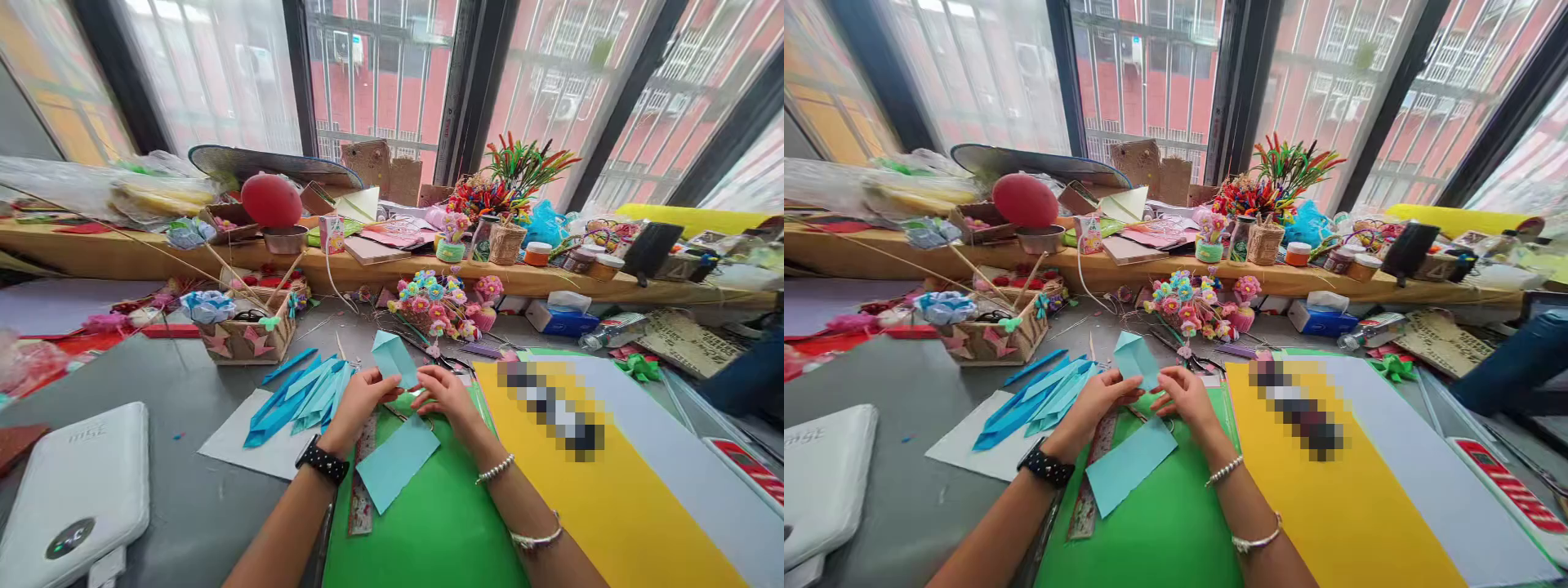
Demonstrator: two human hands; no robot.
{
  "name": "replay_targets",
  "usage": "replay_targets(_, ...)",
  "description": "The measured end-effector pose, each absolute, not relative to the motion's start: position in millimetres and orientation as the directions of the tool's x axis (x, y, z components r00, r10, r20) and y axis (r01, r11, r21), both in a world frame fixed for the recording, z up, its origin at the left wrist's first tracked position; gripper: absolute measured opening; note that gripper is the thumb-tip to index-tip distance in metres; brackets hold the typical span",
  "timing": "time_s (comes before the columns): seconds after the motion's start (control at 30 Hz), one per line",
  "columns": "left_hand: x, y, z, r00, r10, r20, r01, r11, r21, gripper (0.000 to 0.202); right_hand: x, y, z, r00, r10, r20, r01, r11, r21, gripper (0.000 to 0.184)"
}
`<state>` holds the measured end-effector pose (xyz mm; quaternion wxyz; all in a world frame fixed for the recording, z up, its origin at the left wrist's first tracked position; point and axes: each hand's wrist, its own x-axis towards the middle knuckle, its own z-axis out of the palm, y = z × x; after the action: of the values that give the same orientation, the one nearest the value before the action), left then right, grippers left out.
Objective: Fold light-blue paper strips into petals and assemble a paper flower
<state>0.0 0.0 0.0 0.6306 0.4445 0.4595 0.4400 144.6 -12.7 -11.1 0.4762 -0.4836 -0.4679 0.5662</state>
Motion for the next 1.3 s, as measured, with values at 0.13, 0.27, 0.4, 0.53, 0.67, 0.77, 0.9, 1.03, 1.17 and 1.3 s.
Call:
replay_targets(0.13, -1, -1, 3, 0.193, 0.961, -0.198, -0.134, 0.226, 0.965, 0.019, 153, -16, -9, -0.033, 0.994, 0.105, -0.108, 0.101, -0.989, 0.024)
replay_targets(0.27, -2, -3, 5, 0.222, 0.954, -0.201, -0.117, 0.231, 0.966, 0.020, 153, -17, -10, -0.135, 0.965, 0.226, 0.014, 0.230, -0.973, 0.018)
replay_targets(0.4, -1, -3, 5, 0.236, 0.955, -0.177, -0.135, 0.212, 0.968, 0.018, 152, -16, -13, -0.134, 0.940, 0.315, 0.178, 0.336, -0.925, 0.015)
replay_targets(0.53, 0, -2, 2, 0.199, 0.966, -0.164, -0.226, 0.209, 0.951, 0.031, 154, -15, -15, -0.108, 0.915, 0.389, 0.280, 0.404, -0.871, 0.018)
replay_targets(0.67, 1, 0, -2, 0.105, 0.982, -0.159, -0.261, 0.182, 0.948, 0.044, 154, -15, -15, -0.156, 0.906, 0.394, 0.307, 0.424, -0.852, 0.014)
replay_targets(0.77, 1, 1, -3, 0.092, 0.988, -0.126, -0.230, 0.144, 0.963, 0.043, 154, -16, -13, -0.172, 0.916, 0.362, 0.285, 0.398, -0.872, 0.012)
replay_targets(0.9, 1, 0, 0, 0.118, 0.985, -0.123, -0.186, 0.144, 0.972, 0.042, 156, -15, -13, -0.140, 0.935, 0.325, 0.262, 0.352, -0.899, 0.013)
replay_targets(1.03, 1, -1, 1, 0.147, 0.980, -0.137, -0.148, 0.159, 0.976, 0.039, 158, -14, -14, -0.126, 0.950, 0.286, 0.235, 0.309, -0.922, 0.014)
replay_targets(1.17, 2, -2, 0, 0.194, 0.971, -0.140, -0.121, 0.166, 0.979, 0.040, 158, -13, -14, -0.107, 0.962, 0.250, 0.200, 0.267, -0.943, 0.014)
replay_targets(1.3, 3, -3, 1, 0.209, 0.967, -0.148, -0.124, 0.177, 0.977, 0.043, 155, -13, -13, -0.086, 0.974, 0.208, 0.138, 0.218, -0.966, 0.014)
